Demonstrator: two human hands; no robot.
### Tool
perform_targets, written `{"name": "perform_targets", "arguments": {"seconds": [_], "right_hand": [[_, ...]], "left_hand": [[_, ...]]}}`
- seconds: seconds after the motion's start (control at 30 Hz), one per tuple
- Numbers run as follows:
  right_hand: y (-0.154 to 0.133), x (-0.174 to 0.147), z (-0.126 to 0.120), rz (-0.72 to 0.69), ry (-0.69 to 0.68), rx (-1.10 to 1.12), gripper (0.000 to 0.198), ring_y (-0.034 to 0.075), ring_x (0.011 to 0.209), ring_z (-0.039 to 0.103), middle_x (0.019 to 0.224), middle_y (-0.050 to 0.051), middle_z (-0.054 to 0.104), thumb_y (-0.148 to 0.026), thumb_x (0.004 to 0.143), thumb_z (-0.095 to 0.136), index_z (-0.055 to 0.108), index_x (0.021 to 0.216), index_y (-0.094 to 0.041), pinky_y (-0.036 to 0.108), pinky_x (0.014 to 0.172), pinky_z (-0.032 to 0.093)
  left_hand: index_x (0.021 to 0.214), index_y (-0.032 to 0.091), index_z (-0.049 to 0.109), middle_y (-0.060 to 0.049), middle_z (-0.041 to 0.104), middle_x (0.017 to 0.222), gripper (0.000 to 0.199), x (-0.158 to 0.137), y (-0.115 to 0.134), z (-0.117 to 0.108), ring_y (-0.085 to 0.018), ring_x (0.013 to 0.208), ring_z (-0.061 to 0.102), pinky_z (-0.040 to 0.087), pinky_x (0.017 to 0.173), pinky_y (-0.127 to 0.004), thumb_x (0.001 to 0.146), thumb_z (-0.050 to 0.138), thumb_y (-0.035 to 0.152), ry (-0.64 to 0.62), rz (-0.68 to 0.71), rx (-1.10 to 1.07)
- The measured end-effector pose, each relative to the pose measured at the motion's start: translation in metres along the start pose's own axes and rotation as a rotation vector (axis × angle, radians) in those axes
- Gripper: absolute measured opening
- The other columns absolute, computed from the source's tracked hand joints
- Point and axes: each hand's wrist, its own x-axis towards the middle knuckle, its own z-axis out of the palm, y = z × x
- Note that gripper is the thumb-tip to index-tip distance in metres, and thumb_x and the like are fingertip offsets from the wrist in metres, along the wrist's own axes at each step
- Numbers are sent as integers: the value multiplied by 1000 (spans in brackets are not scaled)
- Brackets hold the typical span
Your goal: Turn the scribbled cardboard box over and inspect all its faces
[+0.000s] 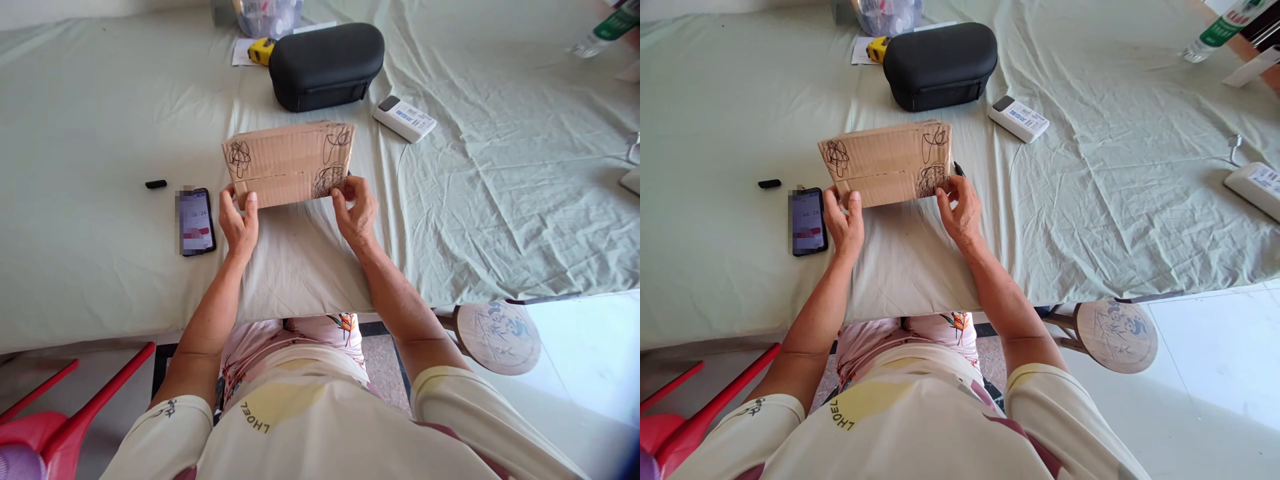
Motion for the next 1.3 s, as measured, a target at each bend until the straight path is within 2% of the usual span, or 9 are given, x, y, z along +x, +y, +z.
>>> {"name": "perform_targets", "arguments": {"seconds": [0.2, 0.33, 0.43, 0.57, 0.73, 0.83, 0.9, 1.03, 1.3], "right_hand": [[-13, -4, -11, -42, 119, 73, 61, 21, 84, 67, 86, 4, 62, -76, 103, 38, 66, 118, -24, 43, 82, 60], [-13, -4, -12, -24, 212, 60, 70, 20, 75, 66, 80, 3, 60, -84, 99, 35, 70, 109, -24, 42, 74, 60], [-12, -5, -13, -27, 237, 25, 72, 22, 73, 67, 78, 4, 59, -83, 101, 30, 70, 109, -24, 42, 71, 60], [-14, -4, -13, -44, 219, -49, 66, 26, 84, 69, 83, 7, 62, -76, 105, 28, 70, 115, -26, 46, 79, 62], [-20, -2, -9, -7, 207, -31, 65, 28, 98, 70, 107, 12, 67, -74, 105, 31, 64, 131, -25, 51, 87, 64], [-22, -2, -9, 8, 133, -42, 67, 33, 125, 66, 142, 16, 60, -71, 105, 36, 48, 155, -28, 58, 100, 61], [-24, -1, -12, 4, 87, -60, 69, 40, 146, 53, 158, 17, 49, -67, 106, 39, 35, 164, -30, 66, 109, 54], [-31, 2, -18, -81, 59, -153, 70, 44, 163, 30, 168, 17, 38, -64, 106, 37, 34, 166, -29, 74, 121, 39], [-60, -4, -11, -74, -71, -315, 64, 44, 168, 17, 172, 15, 38, -60, 107, 42, 42, 163, -32, 79, 125, 26]], "left_hand": [[125, 26, 54, -8, 67, 116, 59, -2, 15, -6, -20, 102, 69, 56, 90, -34, 103, 30, 76, 147, 68, -87], [125, 26, 55, -7, 64, 113, 58, -4, 18, -7, -21, 107, 67, 54, 95, -35, 103, 29, 74, 202, 130, -117], [129, 22, 54, -10, 61, 117, 66, -4, 18, -10, -23, 112, 64, 52, 100, -38, 102, 26, 76, 219, 148, -129], [140, 24, 51, -12, 60, 125, 71, -1, 14, -12, -24, 116, 64, 54, 99, -39, 103, 20, 76, 217, 184, -34], [143, 25, 58, -16, 56, 145, 61, 1, 7, -8, -30, 143, 54, 42, 123, -50, 107, 31, 67, 55, 264, -26], [142, 25, 61, -17, 51, 156, 60, 1, 6, -7, -32, 154, 46, 38, 128, -53, 108, 34, 65, 10, 262, -5], [141, 25, 64, -17, 48, 161, 58, 1, 7, -7, -33, 159, 41, 35, 131, -55, 107, 37, 63, 18, 267, 20], [135, 29, 70, -12, 49, 164, 48, 0, 17, -6, -33, 167, 28, 16, 138, -61, 108, 41, 56, 38, 284, 29], [140, 34, 66, -6, 55, 164, 38, -10, 46, 6, -32, 172, 6, -11, 134, -71, 106, 53, 42, -87, 247, 17]]}}
